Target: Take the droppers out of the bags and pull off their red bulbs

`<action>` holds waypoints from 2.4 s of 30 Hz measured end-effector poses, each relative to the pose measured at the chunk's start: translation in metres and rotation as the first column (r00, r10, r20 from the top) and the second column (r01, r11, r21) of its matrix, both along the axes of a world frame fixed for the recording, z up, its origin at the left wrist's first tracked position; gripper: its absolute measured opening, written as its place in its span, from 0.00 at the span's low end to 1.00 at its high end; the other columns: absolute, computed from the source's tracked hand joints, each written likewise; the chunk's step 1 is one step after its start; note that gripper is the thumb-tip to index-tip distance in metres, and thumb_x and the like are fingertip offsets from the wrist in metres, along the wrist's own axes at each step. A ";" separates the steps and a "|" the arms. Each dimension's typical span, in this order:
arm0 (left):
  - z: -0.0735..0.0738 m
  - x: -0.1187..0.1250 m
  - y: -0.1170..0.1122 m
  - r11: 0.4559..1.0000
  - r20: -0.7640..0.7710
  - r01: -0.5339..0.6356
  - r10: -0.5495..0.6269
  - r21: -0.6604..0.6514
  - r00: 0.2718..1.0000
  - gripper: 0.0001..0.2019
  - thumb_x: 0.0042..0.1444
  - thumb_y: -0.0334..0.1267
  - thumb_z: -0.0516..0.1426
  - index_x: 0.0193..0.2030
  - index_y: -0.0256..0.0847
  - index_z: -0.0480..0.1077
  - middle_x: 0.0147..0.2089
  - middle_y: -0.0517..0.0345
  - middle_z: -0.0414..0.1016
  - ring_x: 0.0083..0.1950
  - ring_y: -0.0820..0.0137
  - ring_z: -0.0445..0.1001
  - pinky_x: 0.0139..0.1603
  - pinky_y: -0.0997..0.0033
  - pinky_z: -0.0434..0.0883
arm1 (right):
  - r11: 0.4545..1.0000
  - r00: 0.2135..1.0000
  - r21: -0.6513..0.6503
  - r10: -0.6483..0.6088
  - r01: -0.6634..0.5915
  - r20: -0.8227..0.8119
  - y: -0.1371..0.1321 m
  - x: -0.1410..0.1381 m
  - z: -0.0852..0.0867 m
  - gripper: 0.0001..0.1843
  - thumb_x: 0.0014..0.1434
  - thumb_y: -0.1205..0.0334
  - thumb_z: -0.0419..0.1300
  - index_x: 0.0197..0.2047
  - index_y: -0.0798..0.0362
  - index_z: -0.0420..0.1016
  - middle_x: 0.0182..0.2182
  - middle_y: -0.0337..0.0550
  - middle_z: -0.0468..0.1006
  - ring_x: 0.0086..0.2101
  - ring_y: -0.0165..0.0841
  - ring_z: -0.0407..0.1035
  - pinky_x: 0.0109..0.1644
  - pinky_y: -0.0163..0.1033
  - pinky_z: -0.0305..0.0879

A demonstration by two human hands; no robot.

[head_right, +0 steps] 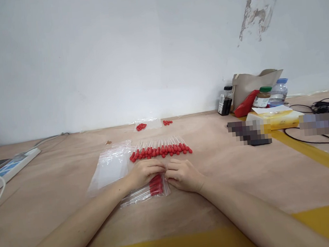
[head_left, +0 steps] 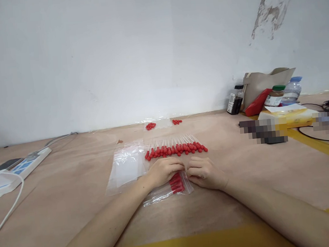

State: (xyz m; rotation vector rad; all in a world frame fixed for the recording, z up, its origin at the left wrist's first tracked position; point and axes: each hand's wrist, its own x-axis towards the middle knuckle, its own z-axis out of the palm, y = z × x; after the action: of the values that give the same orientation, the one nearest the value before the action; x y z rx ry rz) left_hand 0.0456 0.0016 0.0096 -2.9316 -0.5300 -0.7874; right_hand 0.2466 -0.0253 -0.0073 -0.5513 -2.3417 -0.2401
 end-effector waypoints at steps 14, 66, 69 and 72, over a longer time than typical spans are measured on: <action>0.009 0.000 -0.003 0.988 0.055 0.149 -0.151 0.036 0.987 0.11 0.58 0.30 0.49 0.34 0.41 0.72 0.35 0.56 0.75 0.41 0.73 0.71 0.43 0.74 0.67 | 0.998 0.998 0.060 0.002 0.002 -0.064 -0.003 -0.002 0.004 0.10 0.55 0.71 0.51 0.24 0.53 0.67 0.23 0.39 0.67 0.26 0.28 0.55 0.29 0.32 0.53; 0.024 -0.001 -0.003 0.974 -0.107 0.077 -0.102 -0.215 0.989 0.10 0.57 0.39 0.51 0.31 0.37 0.67 0.34 0.56 0.69 0.39 0.71 0.64 0.41 0.73 0.62 | 0.971 0.999 0.236 0.039 -0.032 -0.025 -0.006 -0.002 0.003 0.08 0.56 0.70 0.52 0.26 0.54 0.68 0.23 0.38 0.68 0.26 0.27 0.56 0.27 0.33 0.51; 0.021 -0.003 -0.001 0.985 -0.103 0.067 -0.084 -0.157 0.991 0.11 0.58 0.40 0.50 0.29 0.37 0.67 0.33 0.55 0.68 0.37 0.71 0.64 0.39 0.73 0.62 | 0.988 0.998 0.152 -0.005 0.015 -0.068 -0.005 -0.004 0.002 0.07 0.55 0.69 0.54 0.27 0.55 0.68 0.23 0.39 0.69 0.26 0.27 0.56 0.28 0.33 0.53; 0.019 -0.003 -0.001 0.990 -0.097 0.053 -0.065 -0.128 0.993 0.11 0.59 0.38 0.49 0.29 0.37 0.67 0.33 0.55 0.67 0.36 0.72 0.63 0.37 0.74 0.62 | 0.994 0.998 0.108 -0.013 0.020 -0.059 -0.005 -0.006 0.003 0.05 0.56 0.69 0.53 0.30 0.55 0.70 0.25 0.40 0.70 0.27 0.28 0.57 0.29 0.33 0.55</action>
State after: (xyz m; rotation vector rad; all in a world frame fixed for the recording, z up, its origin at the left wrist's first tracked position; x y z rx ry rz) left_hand 0.0428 0.0005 0.0282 -3.0958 -0.5045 -0.6288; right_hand 0.2410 -0.0299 -0.0043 -0.5178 -2.2534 -0.3527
